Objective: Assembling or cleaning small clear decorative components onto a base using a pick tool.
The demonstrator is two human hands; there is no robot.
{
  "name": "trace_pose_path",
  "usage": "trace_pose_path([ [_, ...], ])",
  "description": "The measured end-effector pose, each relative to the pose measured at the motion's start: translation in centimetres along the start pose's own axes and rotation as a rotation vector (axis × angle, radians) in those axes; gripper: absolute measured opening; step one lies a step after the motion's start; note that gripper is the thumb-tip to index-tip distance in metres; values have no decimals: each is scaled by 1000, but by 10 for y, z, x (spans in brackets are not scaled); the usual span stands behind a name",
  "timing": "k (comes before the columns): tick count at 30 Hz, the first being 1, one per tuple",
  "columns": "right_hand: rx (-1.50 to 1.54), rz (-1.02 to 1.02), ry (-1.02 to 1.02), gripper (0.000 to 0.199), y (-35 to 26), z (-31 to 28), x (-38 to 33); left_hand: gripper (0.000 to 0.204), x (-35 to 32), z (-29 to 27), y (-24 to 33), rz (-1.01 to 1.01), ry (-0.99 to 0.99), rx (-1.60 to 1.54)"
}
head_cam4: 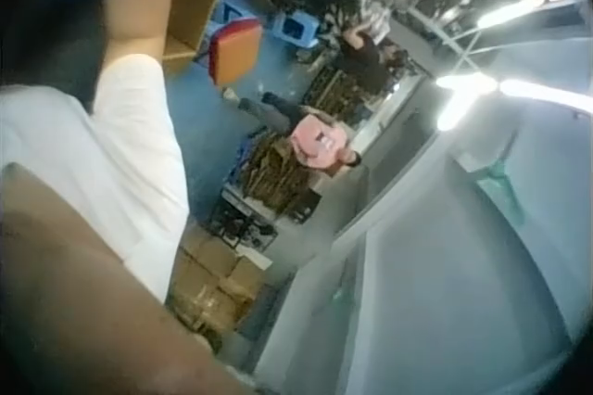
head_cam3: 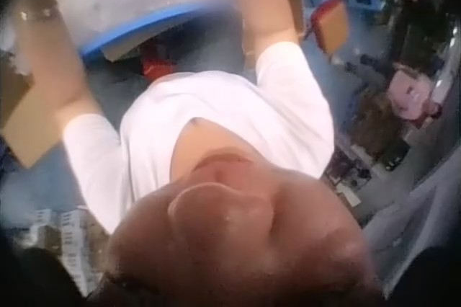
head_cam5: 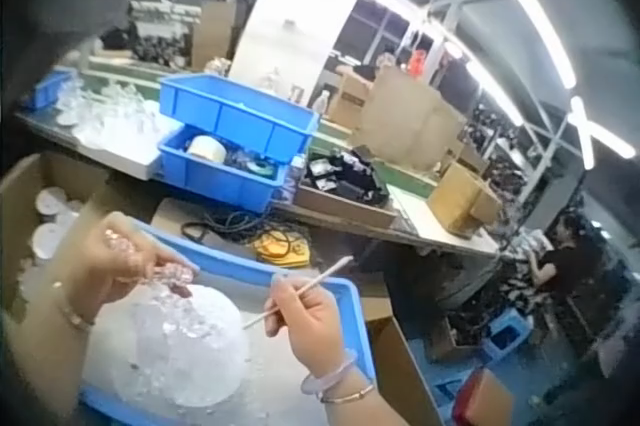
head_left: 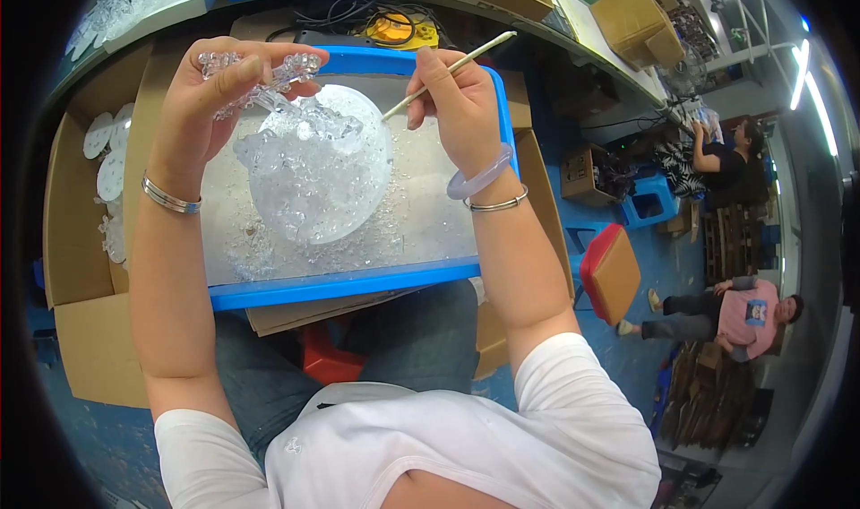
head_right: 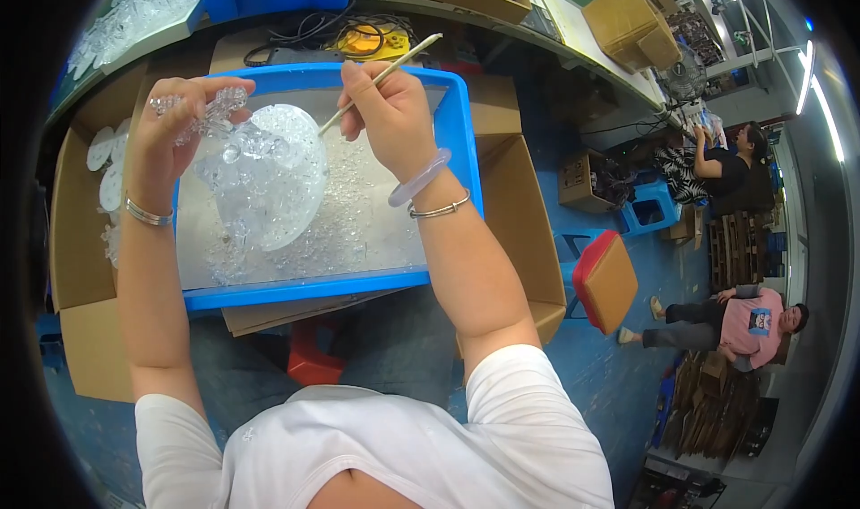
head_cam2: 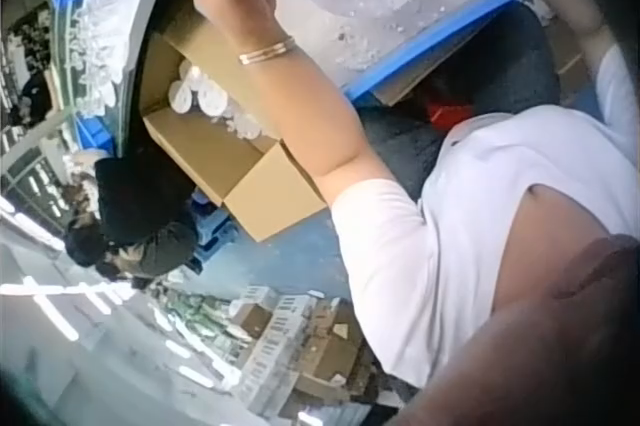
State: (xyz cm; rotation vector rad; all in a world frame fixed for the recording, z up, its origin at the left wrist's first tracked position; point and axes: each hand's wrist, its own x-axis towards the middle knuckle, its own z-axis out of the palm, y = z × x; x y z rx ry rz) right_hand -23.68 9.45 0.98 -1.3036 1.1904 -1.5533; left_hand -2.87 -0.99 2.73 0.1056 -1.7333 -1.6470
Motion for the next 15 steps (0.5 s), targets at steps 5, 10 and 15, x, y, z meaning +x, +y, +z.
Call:
trace_pose_path([
  [5,11,-19,30,29,1,4,0,24,-2,-4,3,-40,-8,-74],
  [10,79,-56,74,31,3,3,0,23,0,-1,4,19,41,12],
  [15,103,-89,70,32,4,1,1,24,0,-5,2,47,-11,1],
])
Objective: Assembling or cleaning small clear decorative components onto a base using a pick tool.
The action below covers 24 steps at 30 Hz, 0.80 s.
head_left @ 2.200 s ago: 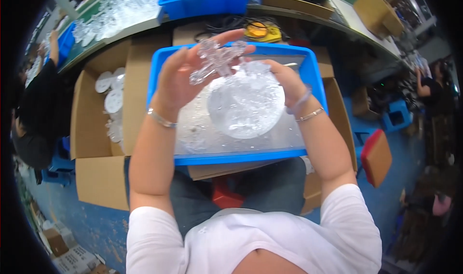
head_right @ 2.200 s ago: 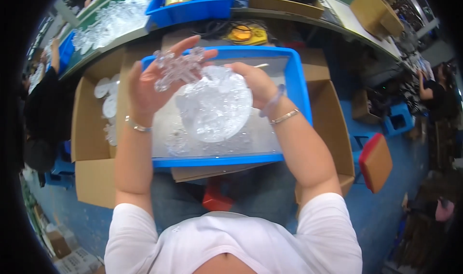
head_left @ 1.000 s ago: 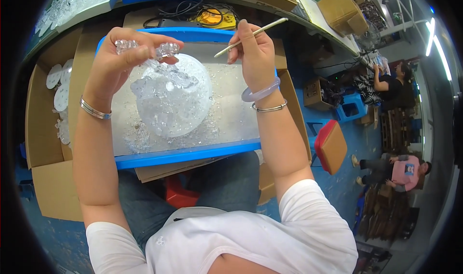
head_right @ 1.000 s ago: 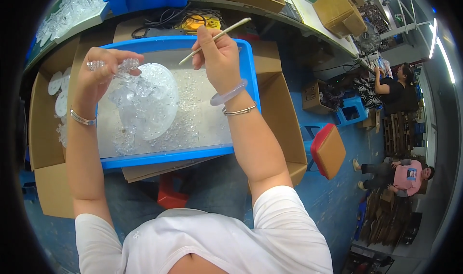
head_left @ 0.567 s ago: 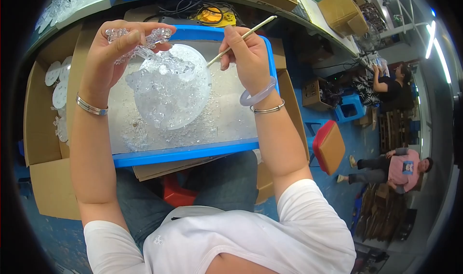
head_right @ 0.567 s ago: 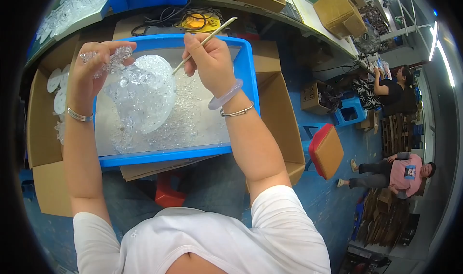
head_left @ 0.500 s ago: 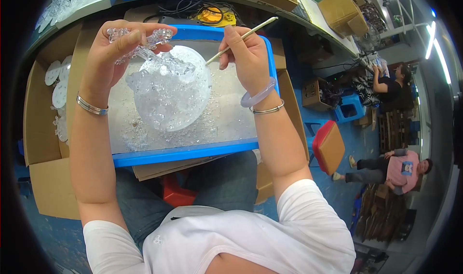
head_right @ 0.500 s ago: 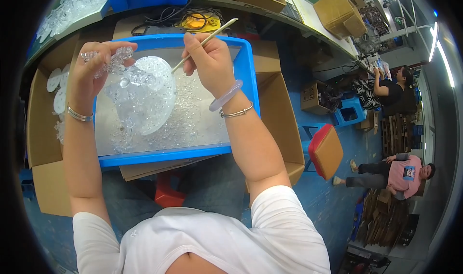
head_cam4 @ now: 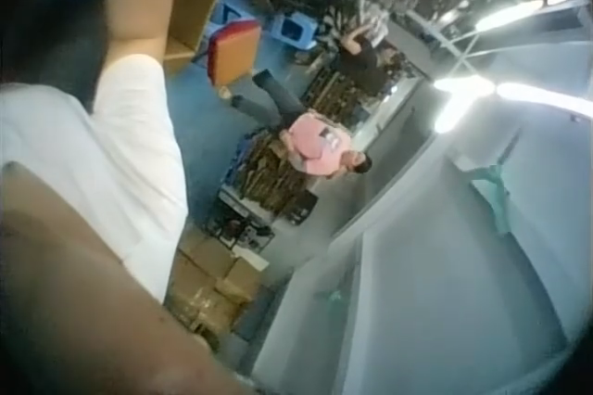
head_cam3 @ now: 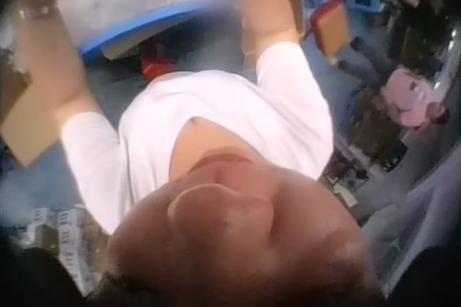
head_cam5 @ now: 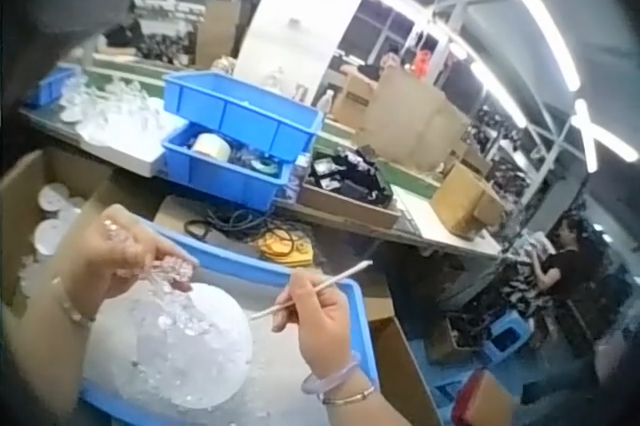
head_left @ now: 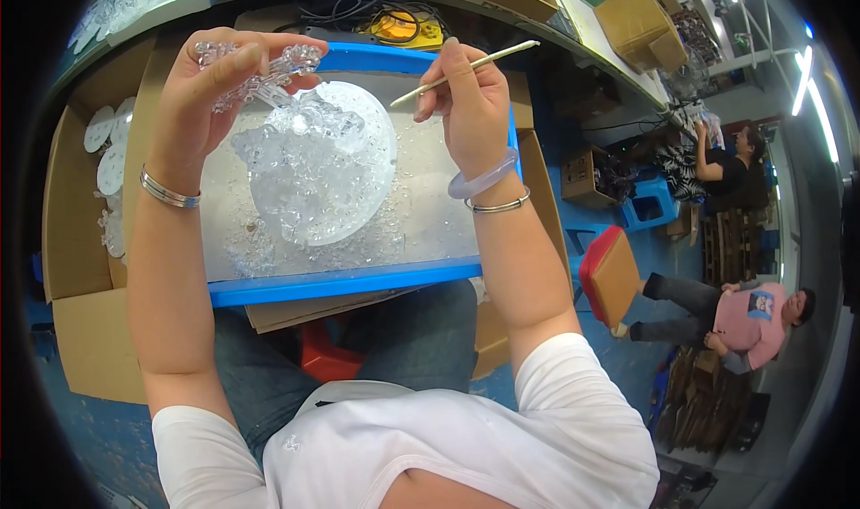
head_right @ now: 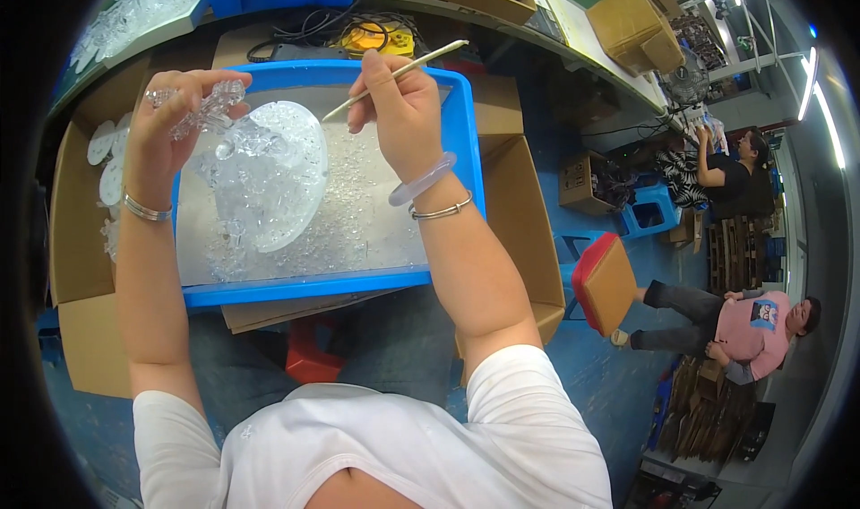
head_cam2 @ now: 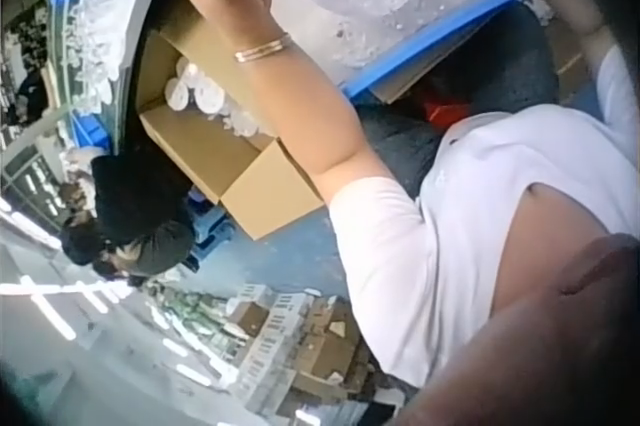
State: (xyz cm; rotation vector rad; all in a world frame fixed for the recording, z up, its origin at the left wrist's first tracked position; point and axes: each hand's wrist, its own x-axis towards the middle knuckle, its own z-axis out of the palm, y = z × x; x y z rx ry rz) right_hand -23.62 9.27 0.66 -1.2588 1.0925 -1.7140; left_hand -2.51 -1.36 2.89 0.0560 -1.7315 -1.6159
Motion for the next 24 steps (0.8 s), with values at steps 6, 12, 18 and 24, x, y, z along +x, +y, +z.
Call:
trace_pose_path([
  [6,-38,17,19,30,0,7,-2,25,0,1,-1,1,-5,-1],
  [12,-67,26,-27,29,0,3,-1,25,0,3,-2,-1,-1,14],
  [18,-65,23,-23,29,-1,5,-2,25,-1,-1,-3,-7,-16,14],
  [24,-58,52,-31,30,-3,4,-3,32,-1,0,0,-13,20,56],
])
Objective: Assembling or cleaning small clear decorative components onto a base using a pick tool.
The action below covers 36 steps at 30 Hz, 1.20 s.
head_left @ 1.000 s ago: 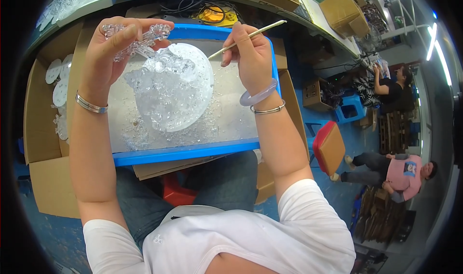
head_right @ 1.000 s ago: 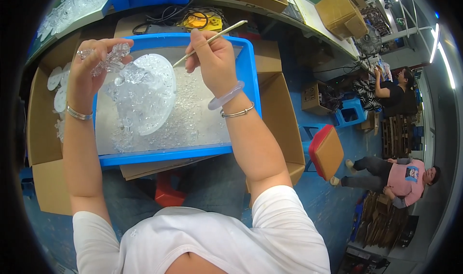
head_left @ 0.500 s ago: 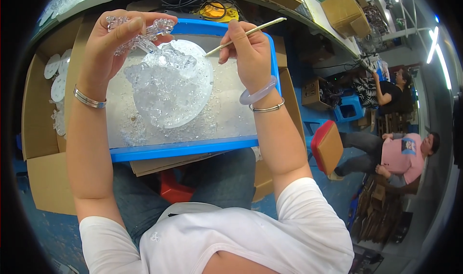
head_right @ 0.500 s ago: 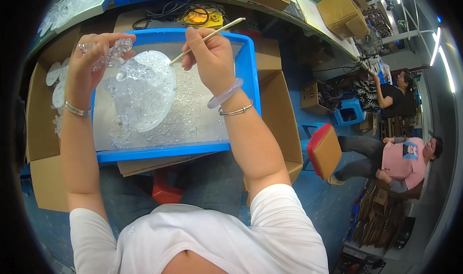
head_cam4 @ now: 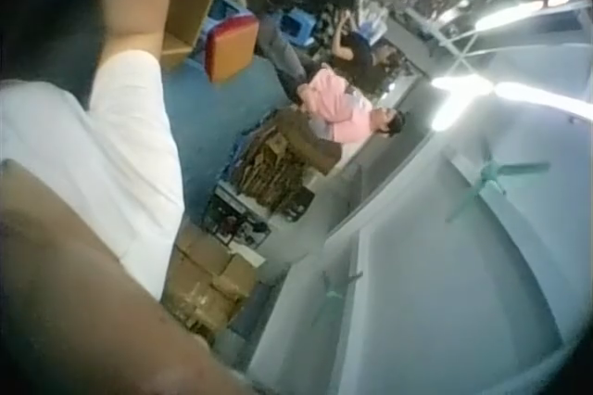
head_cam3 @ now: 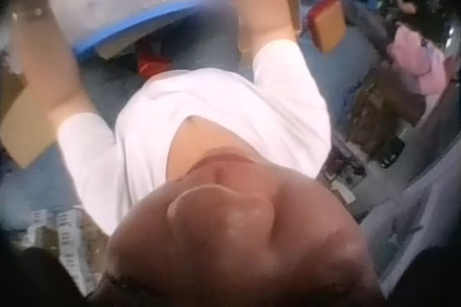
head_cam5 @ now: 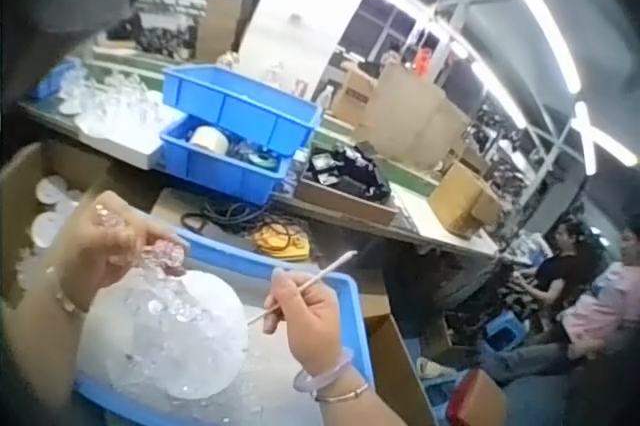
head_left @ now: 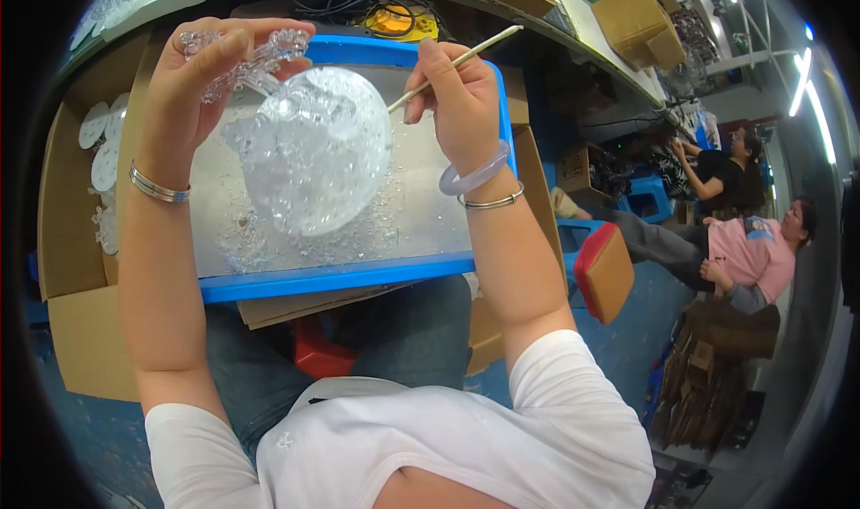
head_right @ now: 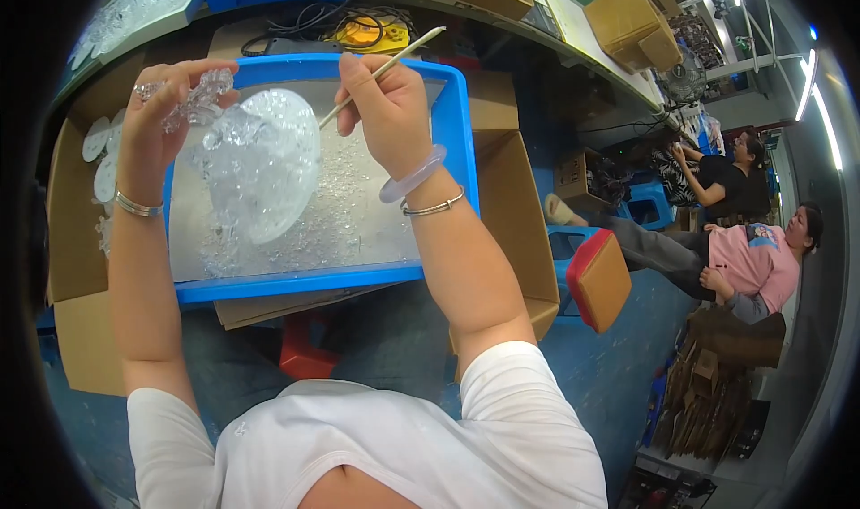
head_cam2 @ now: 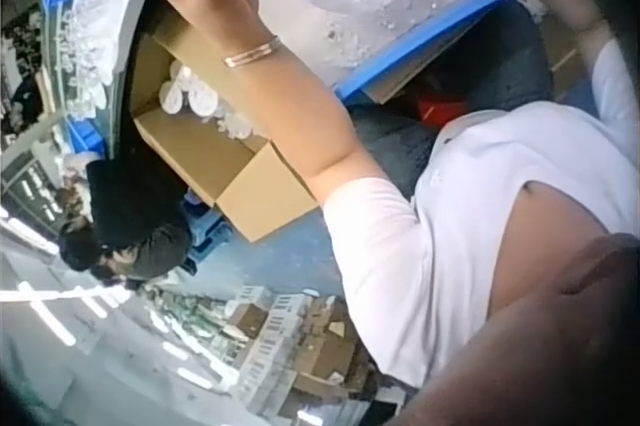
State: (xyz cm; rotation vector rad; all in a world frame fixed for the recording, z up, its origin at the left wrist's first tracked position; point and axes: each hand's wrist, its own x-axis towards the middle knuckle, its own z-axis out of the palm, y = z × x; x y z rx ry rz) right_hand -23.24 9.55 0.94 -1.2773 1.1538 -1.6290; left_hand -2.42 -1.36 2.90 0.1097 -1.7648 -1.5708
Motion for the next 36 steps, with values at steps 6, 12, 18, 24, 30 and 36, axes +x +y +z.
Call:
trace_pose_path([
  [6,59,-85,43,31,3,-2,1,34,0,-2,0,12,7,28],
  [12,49,-71,9,32,4,2,1,28,-1,0,-3,18,-39,-22],
  [18,-18,-36,30,30,3,2,0,24,1,1,-4,36,-42,-36],
  [24,-5,-7,-12,29,1,-1,-1,22,0,3,-3,29,-45,-73],
  [30,103,-30,11,30,4,-2,2,21,0,2,-4,36,-42,-42],
  [36,-12,-28,60,30,0,3,0,22,1,0,-4,52,-35,-46],
])
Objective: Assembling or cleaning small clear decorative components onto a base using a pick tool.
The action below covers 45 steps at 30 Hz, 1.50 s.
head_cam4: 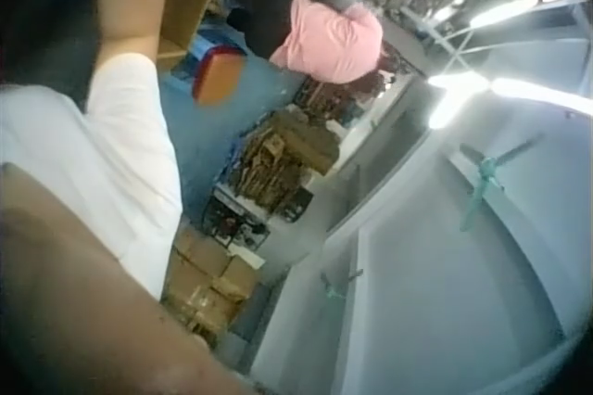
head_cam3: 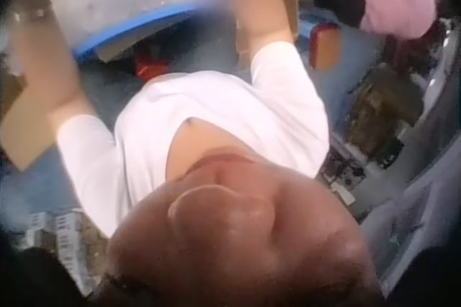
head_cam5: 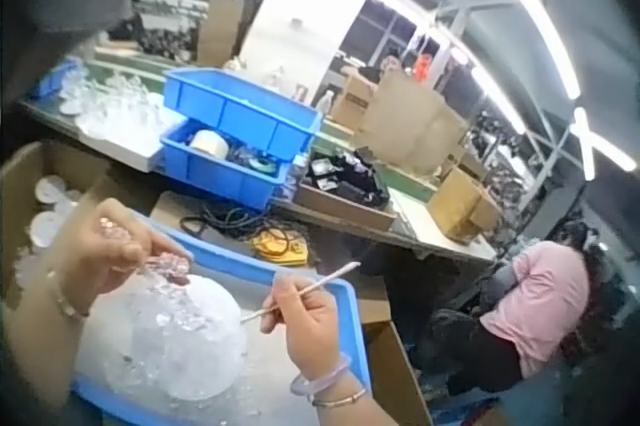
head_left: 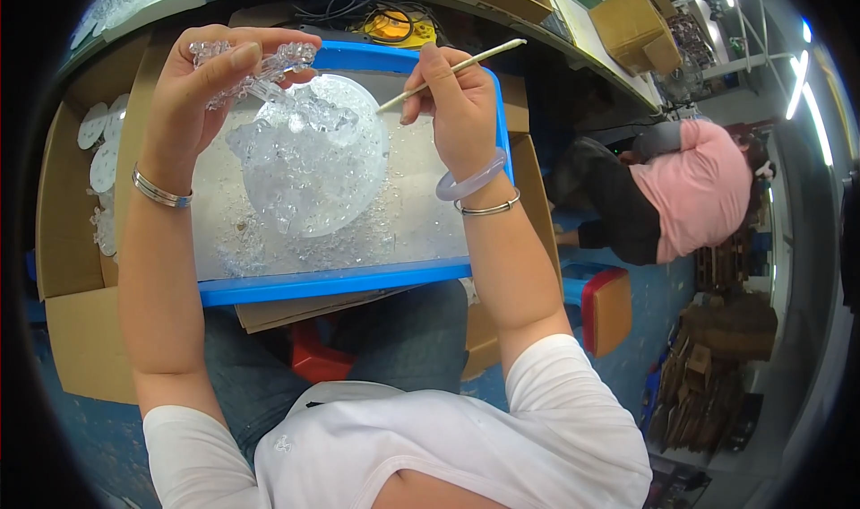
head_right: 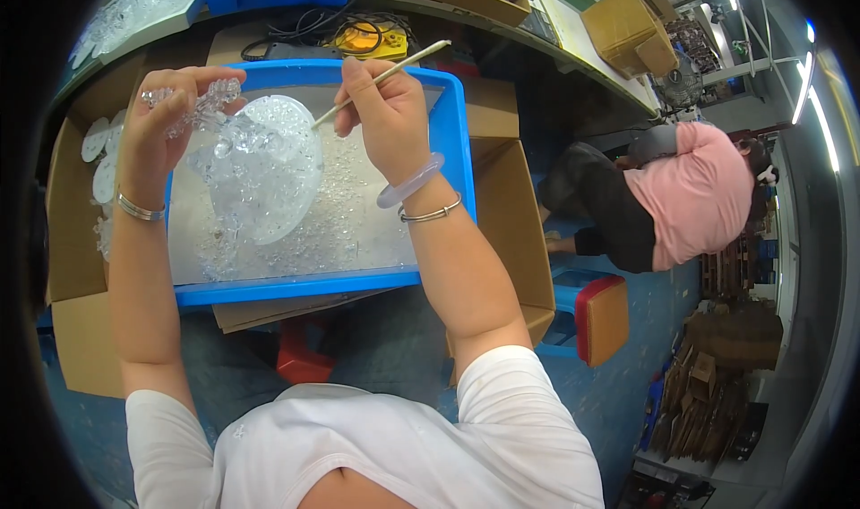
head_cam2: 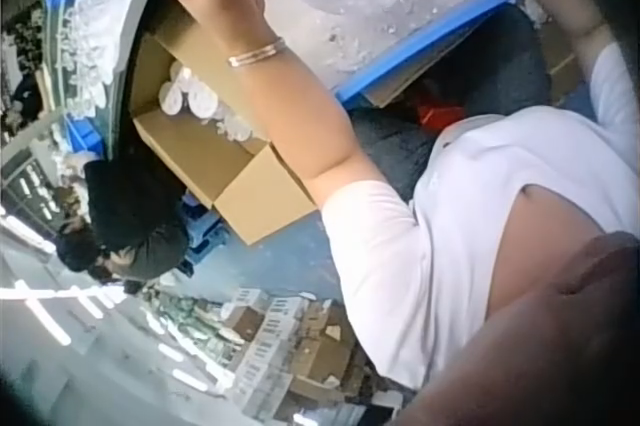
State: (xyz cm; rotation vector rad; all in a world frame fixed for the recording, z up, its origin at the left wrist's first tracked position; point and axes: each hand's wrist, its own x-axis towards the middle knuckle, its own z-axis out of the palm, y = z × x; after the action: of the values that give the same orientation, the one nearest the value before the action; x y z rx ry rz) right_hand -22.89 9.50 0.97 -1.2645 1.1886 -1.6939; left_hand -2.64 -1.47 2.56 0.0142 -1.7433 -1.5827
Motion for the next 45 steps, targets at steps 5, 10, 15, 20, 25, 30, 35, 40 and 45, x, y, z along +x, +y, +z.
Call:
trace_pose_path([
  [5,68,17,-34,30,1,-4,1,22,1,0,1,8,15,10],
  [10,40,-9,-32,30,-1,-3,1,22,1,-3,0,22,-2,17],
  [15,-12,7,-39,31,-1,-3,0,21,2,0,1,9,3,20],
  [20,-4,-38,18,31,2,-1,2,21,1,-1,0,-10,-11,2],
  [25,-47,12,-62,31,-4,-5,-1,24,0,-3,-1,7,82,59],
  [30,-34,-47,16,30,6,-2,2,26,0,-11,-4,57,65,123],
  [35,28,-119,118,29,6,-8,6,31,3,-10,-2,-30,251,126],
  [40,13,-94,106,28,8,-4,5,29,0,-12,-3,-40,253,91],
  [45,-1,-87,69,28,7,-6,4,26,1,-4,1,-54,311,81],
])
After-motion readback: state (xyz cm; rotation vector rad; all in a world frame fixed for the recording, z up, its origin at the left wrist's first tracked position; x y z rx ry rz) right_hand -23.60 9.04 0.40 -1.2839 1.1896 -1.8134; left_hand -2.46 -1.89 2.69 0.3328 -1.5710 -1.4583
